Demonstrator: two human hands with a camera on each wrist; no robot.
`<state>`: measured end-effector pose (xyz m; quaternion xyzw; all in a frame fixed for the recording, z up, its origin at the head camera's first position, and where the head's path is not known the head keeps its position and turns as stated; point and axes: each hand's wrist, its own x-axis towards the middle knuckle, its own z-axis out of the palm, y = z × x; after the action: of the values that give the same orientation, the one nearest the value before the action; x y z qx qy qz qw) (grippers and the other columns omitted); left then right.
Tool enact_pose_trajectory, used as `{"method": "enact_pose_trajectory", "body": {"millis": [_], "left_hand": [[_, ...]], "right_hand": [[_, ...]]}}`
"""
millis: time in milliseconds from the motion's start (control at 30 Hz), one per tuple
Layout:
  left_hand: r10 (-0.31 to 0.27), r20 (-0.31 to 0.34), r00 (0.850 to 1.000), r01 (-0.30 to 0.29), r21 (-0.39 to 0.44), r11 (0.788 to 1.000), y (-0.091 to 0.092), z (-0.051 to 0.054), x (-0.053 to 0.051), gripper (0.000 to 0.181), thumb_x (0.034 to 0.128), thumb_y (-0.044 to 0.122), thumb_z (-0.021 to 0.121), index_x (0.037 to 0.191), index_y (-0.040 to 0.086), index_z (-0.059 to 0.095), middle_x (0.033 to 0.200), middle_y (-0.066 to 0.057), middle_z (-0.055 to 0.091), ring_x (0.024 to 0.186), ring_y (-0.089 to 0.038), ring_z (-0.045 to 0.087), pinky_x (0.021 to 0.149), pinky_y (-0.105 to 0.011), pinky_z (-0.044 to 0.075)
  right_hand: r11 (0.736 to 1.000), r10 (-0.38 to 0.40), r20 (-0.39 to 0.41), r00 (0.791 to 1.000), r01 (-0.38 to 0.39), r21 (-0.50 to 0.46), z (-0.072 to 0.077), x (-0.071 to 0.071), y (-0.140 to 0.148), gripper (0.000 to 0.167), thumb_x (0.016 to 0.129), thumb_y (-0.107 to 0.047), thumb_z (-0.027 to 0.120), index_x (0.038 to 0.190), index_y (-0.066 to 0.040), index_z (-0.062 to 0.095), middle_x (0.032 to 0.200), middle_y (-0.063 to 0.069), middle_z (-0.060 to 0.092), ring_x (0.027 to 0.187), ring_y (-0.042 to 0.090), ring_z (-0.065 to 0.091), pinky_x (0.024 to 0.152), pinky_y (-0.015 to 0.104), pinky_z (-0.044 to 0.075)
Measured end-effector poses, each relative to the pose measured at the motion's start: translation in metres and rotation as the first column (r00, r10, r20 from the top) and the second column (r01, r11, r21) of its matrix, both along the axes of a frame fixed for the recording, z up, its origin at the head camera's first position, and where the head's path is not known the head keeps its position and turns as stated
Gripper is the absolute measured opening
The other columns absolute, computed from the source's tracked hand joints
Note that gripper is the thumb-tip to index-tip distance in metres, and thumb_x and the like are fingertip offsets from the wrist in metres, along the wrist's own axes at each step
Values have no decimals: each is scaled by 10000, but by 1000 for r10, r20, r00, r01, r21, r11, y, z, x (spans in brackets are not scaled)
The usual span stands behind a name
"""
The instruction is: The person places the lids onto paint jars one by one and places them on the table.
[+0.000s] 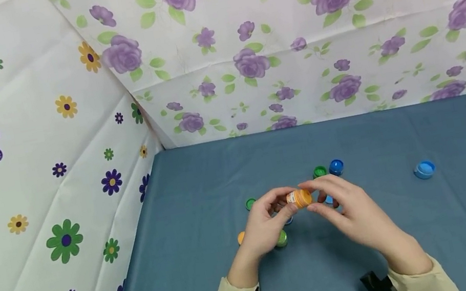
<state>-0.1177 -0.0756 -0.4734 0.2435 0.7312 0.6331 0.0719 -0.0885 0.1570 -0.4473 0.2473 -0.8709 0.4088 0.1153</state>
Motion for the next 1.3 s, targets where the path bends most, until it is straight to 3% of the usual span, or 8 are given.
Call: {"method": "enact_pose_trajectory", "body": {"millis": [300,567,667,767,867,967,1100,1300], "left_hand": [[4,-74,997,-7,-34,999,1,0,1,334,953,125,842,1274,117,750,1095,6,737,888,-141,636,782,-365,543],[-14,-71,997,12,-34,999,5,0,1,327,942,134,858,1254,122,763,1048,9,744,880,-133,644,780,-446,558],[8,-63,998,-8,0,1000,3,1,-1,316,980,146,818,1284,87,753,1067,-38,741,875,-149,647,772,-367,563],[26,-37,999,-24,53,998,-1,1,-1,336,1028,224,761,1310,42,734,1077,-91,723,885,-155,658,772,-338,568],[16,-1,1000,-16,99,995,-4,1,-2,420,1065,331,691,1332,9,710,1067,-121,706,882,-157,662,771,-330,573],[-2,15,1000,0,121,993,-4,1,-4,471,1074,379,651,1339,-8,698,1065,-137,702,891,-204,667,787,-321,573],[-11,20,1000,9,121,993,-4,1,-4,485,1067,383,649,1327,-23,700,1071,-154,714,915,-253,682,794,-300,570],[-14,62,998,7,122,993,-2,0,-1,482,1045,371,694,1307,-33,715,1069,-165,724,905,-169,689,801,-325,590]], "right_hand": [[977,-138,27,990,132,169,1,1,-7,127,1052,-346,724,1060,-225,690,919,-108,607,841,97,551,682,344,498],[955,-258,97,961,238,178,5,1,-14,507,1158,-431,483,734,-253,698,599,-108,475,543,92,439,524,318,384],[967,-245,83,966,236,99,7,1,-10,420,1168,-353,485,870,-215,747,737,-64,620,607,100,532,564,339,447],[988,-153,36,988,152,30,8,-1,-6,189,1136,-261,580,1217,-219,745,1078,-39,705,834,100,615,681,373,515],[999,-29,-13,999,29,18,9,-3,-4,437,1069,-200,703,1493,-262,614,1344,-31,636,1056,118,620,803,388,547],[998,40,-84,996,-36,44,10,-5,-4,550,997,-135,789,1504,-252,610,1391,-24,602,1148,146,614,862,376,552],[998,34,-145,989,-25,65,11,-6,-7,514,949,-72,822,1420,-203,665,1323,-9,630,1132,172,618,857,366,543],[993,-16,-96,995,27,116,7,-4,-10,370,984,-162,779,1331,-162,653,1231,-19,637,1102,188,578,876,403,515]]}}
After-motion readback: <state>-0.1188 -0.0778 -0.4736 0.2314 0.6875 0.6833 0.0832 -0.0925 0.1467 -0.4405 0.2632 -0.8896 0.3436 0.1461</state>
